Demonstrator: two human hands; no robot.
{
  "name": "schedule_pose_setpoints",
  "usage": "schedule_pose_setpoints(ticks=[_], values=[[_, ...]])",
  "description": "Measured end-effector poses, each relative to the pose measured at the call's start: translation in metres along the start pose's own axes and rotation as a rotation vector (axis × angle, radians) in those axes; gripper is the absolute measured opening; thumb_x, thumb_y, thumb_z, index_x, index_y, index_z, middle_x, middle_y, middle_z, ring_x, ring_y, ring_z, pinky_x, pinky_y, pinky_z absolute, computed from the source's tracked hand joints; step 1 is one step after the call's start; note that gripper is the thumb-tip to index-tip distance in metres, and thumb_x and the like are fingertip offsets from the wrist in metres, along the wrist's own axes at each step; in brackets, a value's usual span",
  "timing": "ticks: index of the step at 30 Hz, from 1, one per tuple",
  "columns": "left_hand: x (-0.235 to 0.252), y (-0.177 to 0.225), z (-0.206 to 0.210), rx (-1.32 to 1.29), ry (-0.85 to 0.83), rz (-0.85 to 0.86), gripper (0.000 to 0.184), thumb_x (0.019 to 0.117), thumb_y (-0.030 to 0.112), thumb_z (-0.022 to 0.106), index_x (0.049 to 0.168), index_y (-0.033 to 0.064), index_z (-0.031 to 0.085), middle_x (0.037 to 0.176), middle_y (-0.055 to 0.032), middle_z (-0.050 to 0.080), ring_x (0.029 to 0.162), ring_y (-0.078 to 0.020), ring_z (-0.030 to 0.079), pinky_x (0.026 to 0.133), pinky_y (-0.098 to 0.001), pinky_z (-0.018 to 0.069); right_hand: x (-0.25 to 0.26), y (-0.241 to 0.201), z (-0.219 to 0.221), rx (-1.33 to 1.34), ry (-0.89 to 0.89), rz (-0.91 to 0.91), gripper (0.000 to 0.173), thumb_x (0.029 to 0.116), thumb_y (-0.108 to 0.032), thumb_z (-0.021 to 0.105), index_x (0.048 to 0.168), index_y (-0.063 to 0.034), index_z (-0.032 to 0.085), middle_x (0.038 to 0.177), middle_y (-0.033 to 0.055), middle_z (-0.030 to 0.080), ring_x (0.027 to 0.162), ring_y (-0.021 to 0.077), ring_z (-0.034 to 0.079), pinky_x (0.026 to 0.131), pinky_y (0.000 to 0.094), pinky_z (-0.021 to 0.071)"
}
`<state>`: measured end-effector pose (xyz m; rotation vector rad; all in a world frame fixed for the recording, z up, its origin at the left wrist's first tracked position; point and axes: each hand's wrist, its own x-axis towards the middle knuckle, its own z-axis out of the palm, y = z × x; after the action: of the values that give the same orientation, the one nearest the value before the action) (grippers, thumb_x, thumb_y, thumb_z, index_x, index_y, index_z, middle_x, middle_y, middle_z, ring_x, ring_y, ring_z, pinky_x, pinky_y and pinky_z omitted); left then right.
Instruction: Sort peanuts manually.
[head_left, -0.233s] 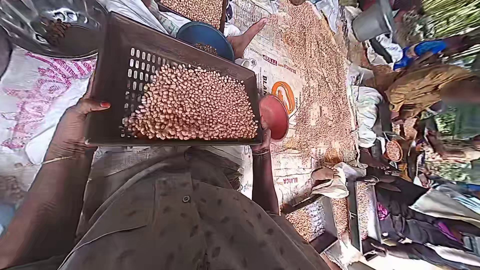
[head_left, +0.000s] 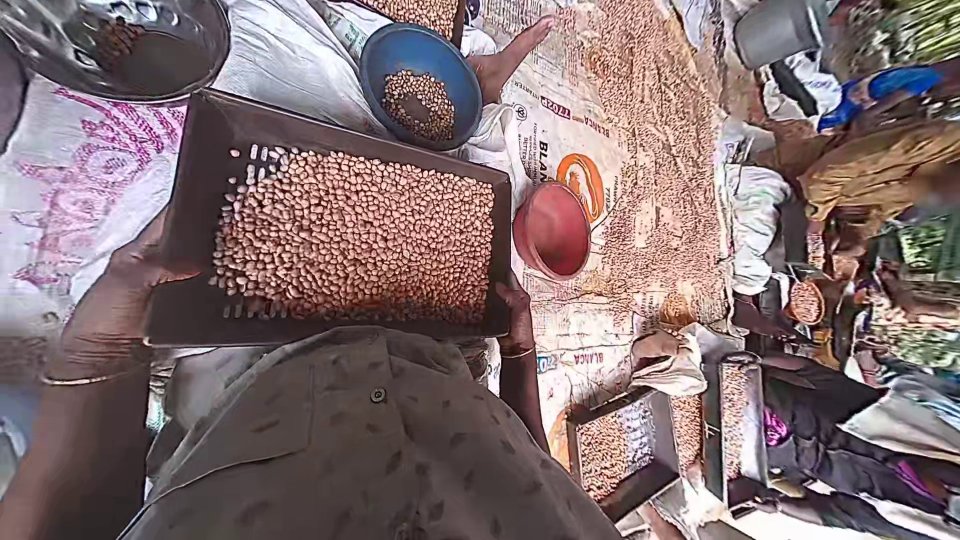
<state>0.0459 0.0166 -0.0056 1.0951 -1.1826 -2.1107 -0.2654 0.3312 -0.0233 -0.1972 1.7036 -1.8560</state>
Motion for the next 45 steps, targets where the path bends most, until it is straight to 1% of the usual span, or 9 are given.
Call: schedule_pose_setpoints(ticks=[5,9,12,17,26,33,36,40,45], values=[[0.016,-0.006,-0.011,0.621,0.033,0.15,0.054,0.0881,-0.004,0.056,0.14,0.0089,0.052,0.117,-0.0054,0.067,0.097,-0.007,0.067,0.084,-0.0289,0.0586,0.01,-0.01,-0.008,-0.653,0.032,-0.169,0.035,0.0876,0.001,0.061,0.122,0.0044,0.063,0.096,0.0104,0.071,0.085,0.012,0.069,0.079,0.0306,0.0588],[0.031,-0.014,-0.013,1.121,0.147,0.397,0.063,0.092,0.01,0.056,0.15,-0.0079,0.038,0.147,-0.0382,0.04,0.134,-0.0606,0.04,0.104,-0.0778,0.033,0.005,-0.025,0.015,-1.227,0.209,-0.304,0.049,0.0999,-0.015,0.064,0.144,0.0045,0.052,0.128,0.0272,0.063,0.11,0.0369,0.067,0.096,0.0516,0.0542],[0.024,0.002,0.028,1.16,0.094,0.616,0.046,0.0965,0.013,0.049,0.138,-0.0061,0.051,0.139,-0.0364,0.046,0.127,-0.0597,0.045,0.101,-0.0746,0.0362,0.007,-0.033,0.036,-1.128,0.316,-0.654,0.037,0.0995,-0.014,0.062,0.133,0.0036,0.06,0.119,0.0209,0.065,0.095,0.0243,0.069,0.084,0.036,0.0592],[0.046,0.007,0.102,0.986,-0.486,0.587,0.013,0.1003,0.0,0.054,0.108,-0.0004,0.065,0.103,-0.0168,0.066,0.091,-0.0297,0.065,0.081,-0.0529,0.0527,0.024,-0.018,0.094,-0.908,-0.232,-0.71,0.014,0.0949,-0.001,0.063,0.103,0.005,0.073,0.096,0.0166,0.073,0.086,0.0197,0.071,0.08,0.034,0.0598],[0.077,-0.044,0.125,1.151,-0.6,0.722,0.015,0.0937,0.0,0.067,0.107,-0.0054,0.066,0.112,-0.0243,0.063,0.105,-0.0426,0.064,0.092,-0.0578,0.0527,0.029,0.02,0.127,-1.323,-0.264,-0.735,0.016,0.0953,-0.004,0.062,0.102,0.0053,0.073,0.108,0.0235,0.072,0.104,0.0379,0.071,0.088,0.0494,0.0593],[0.073,-0.047,0.127,1.243,-0.578,0.721,0.027,0.0949,0.002,0.068,0.12,-0.005,0.066,0.127,-0.03,0.058,0.114,-0.049,0.061,0.097,-0.0605,0.0512,0.04,-0.003,0.111,-0.284,-0.245,-0.156,0.008,0.0997,-0.002,0.06,0.099,0.0022,0.067,0.075,0.0043,0.065,0.052,0.0044,0.055,0.048,0.0182,0.0485],[0.072,-0.047,0.127,1.222,-0.573,0.746,0.023,0.0953,0.002,0.067,0.117,-0.0054,0.066,0.126,-0.0302,0.06,0.113,-0.0487,0.063,0.095,-0.0614,0.0519,0.041,-0.016,0.114,0.055,-0.369,0.136,0.02,0.107,-0.01,0.042,0.101,-0.0045,0.06,0.092,0.0083,0.071,0.06,0.0104,0.064,0.051,0.0222,0.0537],[0.074,-0.051,0.129,1.224,-0.537,0.822,0.015,0.0967,0.001,0.062,0.109,-0.0053,0.069,0.113,-0.0257,0.063,0.098,-0.0444,0.067,0.082,-0.0592,0.0558,0.042,-0.007,0.14,-0.433,-0.479,-0.038,0.019,0.1078,-0.013,0.047,0.114,0.0017,0.058,0.085,0.0074,0.065,0.063,0.0111,0.063,0.057,0.0254,0.0552],[0.075,-0.05,0.125,1.168,-0.476,0.825,0.014,0.0951,-0.004,0.059,0.106,-0.0075,0.068,0.11,-0.0272,0.067,0.095,-0.046,0.07,0.081,-0.0619,0.0557,0.033,0.008,0.163,-1.291,-0.313,-0.453,0.026,0.0977,-0.023,0.066,0.109,-0.0003,0.071,0.085,0.018,0.072,0.078,0.0361,0.072,0.069,0.0567,0.0555]])
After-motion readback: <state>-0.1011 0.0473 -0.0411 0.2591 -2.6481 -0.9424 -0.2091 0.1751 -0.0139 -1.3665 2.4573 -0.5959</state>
